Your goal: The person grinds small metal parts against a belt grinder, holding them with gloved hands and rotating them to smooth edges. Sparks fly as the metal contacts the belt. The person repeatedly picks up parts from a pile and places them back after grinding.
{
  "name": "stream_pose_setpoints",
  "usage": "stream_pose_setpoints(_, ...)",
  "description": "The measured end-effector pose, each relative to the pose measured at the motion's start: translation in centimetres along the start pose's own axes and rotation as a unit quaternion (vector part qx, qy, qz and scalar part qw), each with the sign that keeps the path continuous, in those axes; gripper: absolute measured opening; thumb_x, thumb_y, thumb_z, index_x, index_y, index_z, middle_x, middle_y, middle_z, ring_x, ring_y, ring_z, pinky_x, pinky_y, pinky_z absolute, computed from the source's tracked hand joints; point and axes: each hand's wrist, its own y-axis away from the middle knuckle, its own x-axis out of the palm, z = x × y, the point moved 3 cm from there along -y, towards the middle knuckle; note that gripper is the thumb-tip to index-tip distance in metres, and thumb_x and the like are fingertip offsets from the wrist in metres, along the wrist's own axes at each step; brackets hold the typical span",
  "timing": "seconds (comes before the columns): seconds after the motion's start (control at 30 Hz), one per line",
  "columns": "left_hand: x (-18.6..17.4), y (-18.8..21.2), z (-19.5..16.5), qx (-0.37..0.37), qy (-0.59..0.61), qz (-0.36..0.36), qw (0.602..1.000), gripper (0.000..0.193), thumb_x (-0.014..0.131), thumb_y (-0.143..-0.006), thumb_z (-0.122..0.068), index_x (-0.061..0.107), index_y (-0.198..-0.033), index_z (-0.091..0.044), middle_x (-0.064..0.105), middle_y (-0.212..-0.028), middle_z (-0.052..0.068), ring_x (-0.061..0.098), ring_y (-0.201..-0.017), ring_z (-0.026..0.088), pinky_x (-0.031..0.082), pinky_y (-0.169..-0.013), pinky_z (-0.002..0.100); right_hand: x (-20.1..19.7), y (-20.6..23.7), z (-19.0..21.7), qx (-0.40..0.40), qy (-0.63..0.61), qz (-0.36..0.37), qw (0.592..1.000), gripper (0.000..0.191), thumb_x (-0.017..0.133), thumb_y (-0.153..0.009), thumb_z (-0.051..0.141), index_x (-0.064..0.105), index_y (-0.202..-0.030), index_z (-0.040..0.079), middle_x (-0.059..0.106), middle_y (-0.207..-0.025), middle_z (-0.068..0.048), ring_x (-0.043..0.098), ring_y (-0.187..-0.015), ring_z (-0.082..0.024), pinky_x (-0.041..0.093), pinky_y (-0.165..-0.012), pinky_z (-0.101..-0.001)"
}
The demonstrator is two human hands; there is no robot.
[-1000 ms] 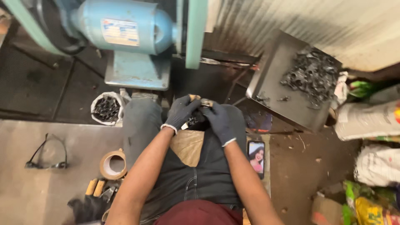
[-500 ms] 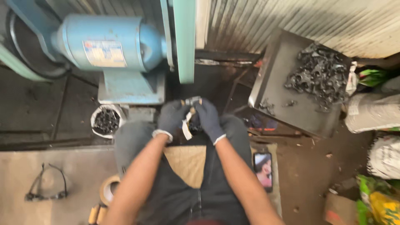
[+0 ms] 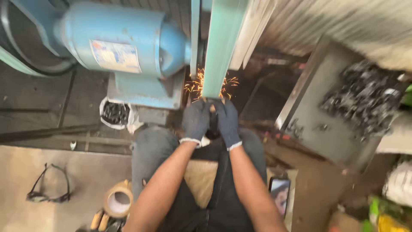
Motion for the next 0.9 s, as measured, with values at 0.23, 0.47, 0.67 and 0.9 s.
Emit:
stream_pose_setpoints(0.23, -1.7, 3.2, -3.4, 0.177, 0.223, 0.077, 0.955, 0.037, 0.061, -0.098, -0.035, 0.072, -0.111, -0.002, 0.075, -0.101, 0.018, 0.074, -0.094, 0.034, 0.054, -0.08, 0.041, -4.1, 4.9, 2.6, -0.098, 0.008, -0.147, 0.984, 0.028, 0.056, -0.104, 0.019, 0.065, -0.123, 0.0, 0.074, -0.109, -0.007, 0.07, -0.098, -0.015, 0.054, -0.086, -0.0302)
stream_pose_setpoints(0.47, -4.7, 3.6, -2.4, 0.037, 0.001, 0.029, 0.999, 0.036, 0.063, -0.098, -0.041, 0.076, -0.107, -0.008, 0.073, -0.091, 0.02, 0.07, -0.087, 0.037, 0.051, -0.072, 0.044, -1.1, 3.8, 2.3, -0.062, -0.044, -0.011, 0.997, 0.023, 0.06, -0.101, 0.015, 0.071, -0.114, 0.0, 0.075, -0.099, -0.009, 0.069, -0.091, -0.015, 0.053, -0.083, -0.0309)
stream_pose_setpoints(0.67, -2.7, 0.9, -1.7, 0.179, -0.058, -0.023, 0.982, 0.028, 0.059, -0.096, -0.026, 0.076, -0.109, -0.007, 0.076, -0.094, 0.018, 0.074, -0.085, 0.034, 0.053, -0.074, 0.046, 0.3, 0.7, 1.6, -0.017, -0.068, -0.004, 0.998, 0.022, 0.061, -0.103, 0.02, 0.069, -0.109, 0.0, 0.074, -0.096, -0.008, 0.068, -0.086, -0.014, 0.054, -0.079, -0.031)
stream_pose_setpoints(0.9, -0.6, 2.1, -2.5, 0.213, 0.135, -0.002, 0.968, 0.032, 0.066, -0.098, -0.033, 0.075, -0.1, -0.003, 0.072, -0.089, 0.018, 0.069, -0.083, 0.039, 0.052, -0.071, 0.047, -2.6, 3.1, 2.6, -0.053, -0.131, -0.116, 0.983, 0.02, 0.06, -0.103, 0.017, 0.068, -0.114, 0.002, 0.071, -0.104, -0.006, 0.065, -0.095, -0.012, 0.052, -0.084, -0.0282)
